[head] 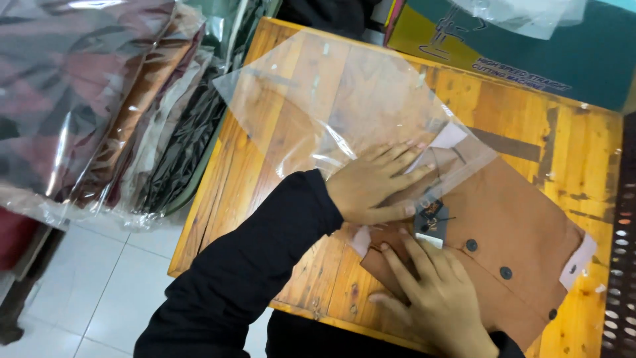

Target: Folding garments and placing them into plastic bags for shipping at a packaging station.

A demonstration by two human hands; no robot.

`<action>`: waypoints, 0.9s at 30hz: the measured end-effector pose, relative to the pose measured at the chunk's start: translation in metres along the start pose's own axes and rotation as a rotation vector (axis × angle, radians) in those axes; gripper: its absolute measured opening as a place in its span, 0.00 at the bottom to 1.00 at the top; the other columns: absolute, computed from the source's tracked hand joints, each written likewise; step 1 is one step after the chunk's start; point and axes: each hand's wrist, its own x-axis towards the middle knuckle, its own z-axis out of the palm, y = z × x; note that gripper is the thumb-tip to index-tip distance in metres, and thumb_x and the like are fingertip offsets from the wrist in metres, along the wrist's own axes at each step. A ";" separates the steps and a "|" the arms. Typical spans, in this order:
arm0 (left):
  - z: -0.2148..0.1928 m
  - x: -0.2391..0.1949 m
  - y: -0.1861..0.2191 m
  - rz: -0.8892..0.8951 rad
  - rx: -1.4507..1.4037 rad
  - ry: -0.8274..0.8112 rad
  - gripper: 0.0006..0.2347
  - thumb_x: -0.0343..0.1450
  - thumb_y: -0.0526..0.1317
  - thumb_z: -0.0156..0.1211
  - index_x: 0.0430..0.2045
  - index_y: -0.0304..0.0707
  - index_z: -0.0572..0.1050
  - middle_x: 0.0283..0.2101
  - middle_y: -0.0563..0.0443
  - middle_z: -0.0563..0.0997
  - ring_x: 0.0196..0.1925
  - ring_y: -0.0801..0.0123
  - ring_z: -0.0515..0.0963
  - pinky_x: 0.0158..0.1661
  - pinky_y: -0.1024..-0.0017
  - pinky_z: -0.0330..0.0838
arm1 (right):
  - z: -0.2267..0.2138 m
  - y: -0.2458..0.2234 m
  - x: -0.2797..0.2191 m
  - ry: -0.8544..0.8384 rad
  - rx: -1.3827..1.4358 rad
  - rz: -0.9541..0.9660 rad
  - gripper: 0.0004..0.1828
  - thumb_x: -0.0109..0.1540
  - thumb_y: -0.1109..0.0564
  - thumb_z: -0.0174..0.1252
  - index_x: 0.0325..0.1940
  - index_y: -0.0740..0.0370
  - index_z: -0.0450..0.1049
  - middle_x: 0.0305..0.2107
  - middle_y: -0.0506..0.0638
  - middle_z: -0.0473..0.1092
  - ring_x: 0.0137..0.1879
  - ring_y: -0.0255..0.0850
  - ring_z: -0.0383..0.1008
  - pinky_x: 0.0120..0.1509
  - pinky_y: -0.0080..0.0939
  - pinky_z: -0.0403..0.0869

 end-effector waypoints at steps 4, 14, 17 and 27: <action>0.005 -0.001 0.000 0.004 0.242 0.074 0.32 0.78 0.63 0.29 0.74 0.43 0.50 0.76 0.31 0.57 0.80 0.42 0.52 0.74 0.52 0.46 | 0.002 0.005 -0.008 0.086 -0.126 -0.111 0.17 0.67 0.52 0.57 0.58 0.60 0.76 0.43 0.54 0.73 0.40 0.45 0.76 0.39 0.42 0.75; -0.030 -0.004 0.020 0.136 -0.133 0.580 0.13 0.76 0.38 0.47 0.45 0.25 0.74 0.46 0.35 0.75 0.48 0.48 0.74 0.51 0.56 0.71 | 0.011 0.008 -0.005 0.140 -0.043 0.087 0.17 0.67 0.57 0.59 0.59 0.64 0.78 0.34 0.46 0.70 0.35 0.41 0.71 0.48 0.39 0.75; -0.033 -0.022 0.032 0.026 -0.169 0.541 0.04 0.73 0.30 0.51 0.36 0.31 0.75 0.37 0.44 0.72 0.37 0.54 0.74 0.38 0.61 0.70 | 0.023 0.009 -0.008 0.011 0.074 0.064 0.17 0.63 0.53 0.61 0.55 0.58 0.76 0.37 0.51 0.70 0.36 0.45 0.72 0.32 0.44 0.73; -0.006 -0.104 0.093 -0.311 0.112 0.206 0.25 0.79 0.46 0.37 0.69 0.26 0.57 0.75 0.31 0.58 0.78 0.45 0.55 0.74 0.49 0.45 | 0.023 -0.009 0.008 -0.007 0.067 -0.193 0.23 0.68 0.67 0.42 0.68 0.73 0.66 0.34 0.52 0.65 0.36 0.46 0.68 0.40 0.43 0.74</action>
